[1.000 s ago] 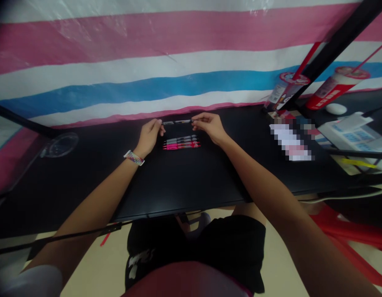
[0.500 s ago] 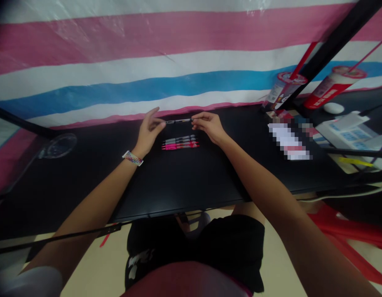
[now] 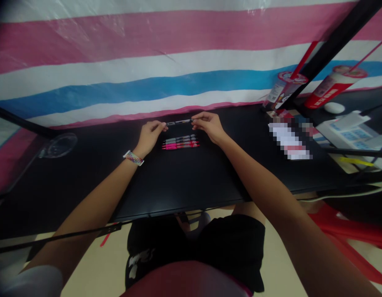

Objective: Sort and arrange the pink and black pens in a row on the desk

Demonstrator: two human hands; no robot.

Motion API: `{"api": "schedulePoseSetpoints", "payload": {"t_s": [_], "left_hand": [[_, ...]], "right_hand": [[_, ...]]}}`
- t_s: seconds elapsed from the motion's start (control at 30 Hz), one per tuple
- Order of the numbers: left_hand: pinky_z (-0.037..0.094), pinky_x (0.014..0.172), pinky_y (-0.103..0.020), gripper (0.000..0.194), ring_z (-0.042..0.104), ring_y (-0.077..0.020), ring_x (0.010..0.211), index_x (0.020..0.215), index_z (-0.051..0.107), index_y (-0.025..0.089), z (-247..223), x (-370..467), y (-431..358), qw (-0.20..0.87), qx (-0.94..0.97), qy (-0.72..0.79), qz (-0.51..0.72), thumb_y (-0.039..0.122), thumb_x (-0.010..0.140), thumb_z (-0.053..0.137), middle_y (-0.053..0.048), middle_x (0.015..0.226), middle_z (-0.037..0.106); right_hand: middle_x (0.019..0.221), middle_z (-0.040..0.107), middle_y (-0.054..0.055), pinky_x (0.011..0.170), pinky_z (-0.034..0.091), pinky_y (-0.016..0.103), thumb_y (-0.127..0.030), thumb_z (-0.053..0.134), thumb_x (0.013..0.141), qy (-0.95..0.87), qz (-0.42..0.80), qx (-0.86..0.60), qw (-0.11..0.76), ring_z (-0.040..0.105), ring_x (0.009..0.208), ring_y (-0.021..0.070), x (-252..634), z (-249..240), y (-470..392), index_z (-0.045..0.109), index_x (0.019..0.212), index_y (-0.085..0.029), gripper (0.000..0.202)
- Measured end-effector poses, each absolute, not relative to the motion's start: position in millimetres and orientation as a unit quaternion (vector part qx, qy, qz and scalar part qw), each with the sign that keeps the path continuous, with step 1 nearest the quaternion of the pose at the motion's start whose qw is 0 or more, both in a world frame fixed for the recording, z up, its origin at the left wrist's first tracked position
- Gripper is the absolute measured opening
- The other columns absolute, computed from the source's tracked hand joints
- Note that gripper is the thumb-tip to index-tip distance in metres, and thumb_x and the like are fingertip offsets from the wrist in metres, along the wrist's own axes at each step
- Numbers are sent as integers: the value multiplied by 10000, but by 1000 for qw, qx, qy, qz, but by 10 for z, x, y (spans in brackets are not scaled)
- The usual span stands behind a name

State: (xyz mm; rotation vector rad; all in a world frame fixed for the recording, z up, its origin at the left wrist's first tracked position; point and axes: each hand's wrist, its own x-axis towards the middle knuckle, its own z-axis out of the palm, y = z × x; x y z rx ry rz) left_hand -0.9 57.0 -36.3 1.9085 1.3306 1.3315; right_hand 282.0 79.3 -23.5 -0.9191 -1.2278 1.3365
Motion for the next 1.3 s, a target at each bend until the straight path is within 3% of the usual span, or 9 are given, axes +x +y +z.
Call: {"api": "schedulePoseSetpoints", "payload": {"t_s": [0.1,0.3,0.53,0.63,0.87,1.03,1.2,1.3], "left_hand": [[525,1048,-450,287,740,-251,945,860,833,272,-307,-6,544,212,707,474,479,447,1060,725,-40,924,849],[537,1056,-460,322,759,-258,984,873,834,267,-267,21,499,221,700,465,495,499,1063,715,-49,961,863],[580,989,-440,349,776,-243,947,862,818,255,-272,41,467,235,668,462,534,519,1067,719,-64,926,851],[578,992,-440,343,772,-237,930,854,823,258,-252,45,449,227,672,460,535,510,1065,724,-63,915,847],[591,1007,-446,297,770,-242,950,905,840,266,-258,45,441,236,675,455,531,520,1037,761,-63,951,850],[595,983,-424,287,763,-234,933,909,846,258,-286,36,461,244,667,450,541,509,1027,768,-64,932,838],[597,953,-402,324,757,-232,925,924,845,253,-269,43,450,249,667,453,536,558,1010,779,-67,947,841],[598,967,-408,346,761,-232,929,918,844,258,-266,44,449,249,668,453,535,585,1009,778,-66,946,843]], "right_hand": [[848,781,52,869,685,428,-287,927,703,-516,556,-386,525,740,792,209,2822,-244,796,820,859,-221,200],[842,776,44,858,677,424,-295,940,709,-504,570,-373,531,711,755,197,2819,-230,781,823,870,-231,209],[1039,857,123,854,682,439,-500,745,841,-456,697,-320,451,775,890,270,2840,-95,713,834,1163,-202,447],[1127,865,134,858,684,417,-472,708,845,-446,701,-315,458,784,925,267,2834,-85,700,825,1186,-198,452],[965,807,93,959,684,416,-411,750,794,-444,672,-337,488,768,963,261,2778,-136,705,774,1134,-234,384],[1016,817,113,973,686,417,-466,721,842,-436,685,-317,490,774,1016,269,2769,-120,682,787,1148,-220,398],[897,792,73,1003,690,412,-361,762,792,-407,693,-324,499,768,936,242,2772,-130,683,787,1088,-229,324],[941,802,84,1014,693,425,-414,753,822,-415,695,-318,493,778,971,250,2785,-104,669,782,1101,-223,339]]}}
